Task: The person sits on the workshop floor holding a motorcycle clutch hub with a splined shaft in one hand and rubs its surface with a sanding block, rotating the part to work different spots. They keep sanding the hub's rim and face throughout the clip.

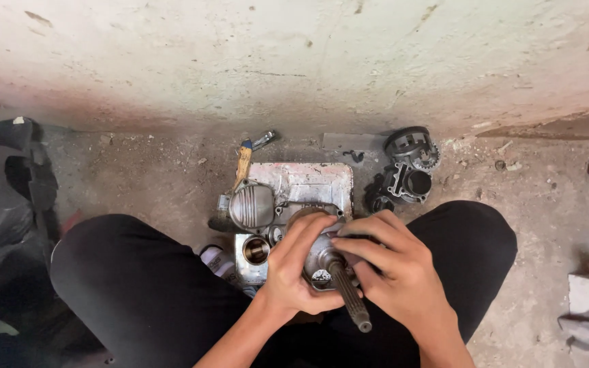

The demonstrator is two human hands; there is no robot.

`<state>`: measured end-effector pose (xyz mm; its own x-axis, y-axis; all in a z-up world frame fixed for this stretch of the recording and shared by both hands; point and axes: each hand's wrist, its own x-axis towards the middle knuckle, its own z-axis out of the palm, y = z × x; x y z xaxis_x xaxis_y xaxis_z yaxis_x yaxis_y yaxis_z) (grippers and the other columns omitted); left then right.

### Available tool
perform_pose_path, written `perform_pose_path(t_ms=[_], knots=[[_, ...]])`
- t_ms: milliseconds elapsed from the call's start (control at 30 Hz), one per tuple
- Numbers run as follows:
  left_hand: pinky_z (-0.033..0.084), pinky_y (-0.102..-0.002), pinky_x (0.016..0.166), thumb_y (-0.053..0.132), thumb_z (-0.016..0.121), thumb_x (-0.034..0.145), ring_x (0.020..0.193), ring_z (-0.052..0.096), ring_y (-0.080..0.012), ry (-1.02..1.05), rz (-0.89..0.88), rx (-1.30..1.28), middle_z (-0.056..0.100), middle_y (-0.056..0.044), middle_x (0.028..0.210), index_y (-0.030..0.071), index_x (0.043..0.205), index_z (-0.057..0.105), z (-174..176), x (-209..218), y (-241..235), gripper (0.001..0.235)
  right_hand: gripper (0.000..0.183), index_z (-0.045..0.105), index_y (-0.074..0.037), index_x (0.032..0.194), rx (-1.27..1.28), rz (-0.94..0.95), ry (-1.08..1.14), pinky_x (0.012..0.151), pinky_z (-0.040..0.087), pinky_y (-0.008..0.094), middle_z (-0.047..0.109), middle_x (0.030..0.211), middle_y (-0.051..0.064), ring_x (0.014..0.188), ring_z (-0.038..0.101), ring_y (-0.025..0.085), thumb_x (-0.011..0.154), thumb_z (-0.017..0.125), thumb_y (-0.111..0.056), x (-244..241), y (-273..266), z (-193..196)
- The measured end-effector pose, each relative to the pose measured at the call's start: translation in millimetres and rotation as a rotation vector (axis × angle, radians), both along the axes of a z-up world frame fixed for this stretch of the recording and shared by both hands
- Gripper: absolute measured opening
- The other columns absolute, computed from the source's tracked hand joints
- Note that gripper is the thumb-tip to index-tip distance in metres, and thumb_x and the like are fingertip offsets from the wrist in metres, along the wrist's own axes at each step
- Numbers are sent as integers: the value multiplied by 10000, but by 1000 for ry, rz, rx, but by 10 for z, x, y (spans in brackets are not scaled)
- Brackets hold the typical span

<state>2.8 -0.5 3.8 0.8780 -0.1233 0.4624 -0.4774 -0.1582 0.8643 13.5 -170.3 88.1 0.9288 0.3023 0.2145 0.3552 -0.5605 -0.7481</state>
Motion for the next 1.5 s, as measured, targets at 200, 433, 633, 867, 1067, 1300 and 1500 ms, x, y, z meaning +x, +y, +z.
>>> perform_pose_path(t_ms=[200,433,633,867,1067,1300,1500], knots=[[569,-449,1049,330,939,656,1154,699,-376,-20,-16,1,669,-237,1231,-96,1301,601,-38,3,18,844,443,779,-80,1002,-131,-55,-77,831,568,346,737,1019,51,940,681,267,622,648,108,24,-192,22],[572,-442,1042,353,946,649,1167,697,-381,-7,0,19,665,-239,1239,-91,1302,607,-46,-8,-10,859,414,785,-72,1017,-71,-53,-47,807,566,325,734,1015,58,921,685,248,642,705,86,28,-157,20],[565,-443,1051,344,937,647,1155,697,-375,-15,-10,15,670,-237,1233,-95,1304,607,-61,3,22,856,341,796,-75,968,38,-151,69,747,572,287,748,969,37,838,719,195,675,732,87,-186,-183,-85],[583,-439,1040,349,948,658,1160,706,-376,-22,9,0,670,-240,1240,-89,1300,615,-58,7,-53,846,307,783,-34,966,-3,-230,-55,796,578,283,729,983,65,896,717,200,699,715,102,-213,-68,-68],[584,-436,1032,364,945,657,1164,708,-373,10,24,-8,668,-251,1250,-94,1306,614,-66,-13,-19,861,273,786,-34,958,34,-318,-1,778,577,271,736,982,64,871,730,173,726,730,97,-330,-68,-124],[580,-446,1051,364,946,660,1181,703,-381,-8,18,-8,665,-250,1257,-90,1312,610,-83,-14,-46,863,294,788,-15,967,56,-321,-32,779,577,263,732,983,76,879,729,177,716,715,118,-292,-42,-133],[589,-439,1042,365,948,666,1172,710,-374,-4,21,14,668,-250,1255,-90,1309,612,-78,-17,-43,857,274,783,-23,953,106,-335,-35,786,576,259,734,980,69,874,724,173,725,721,114,-394,-112,-259]])
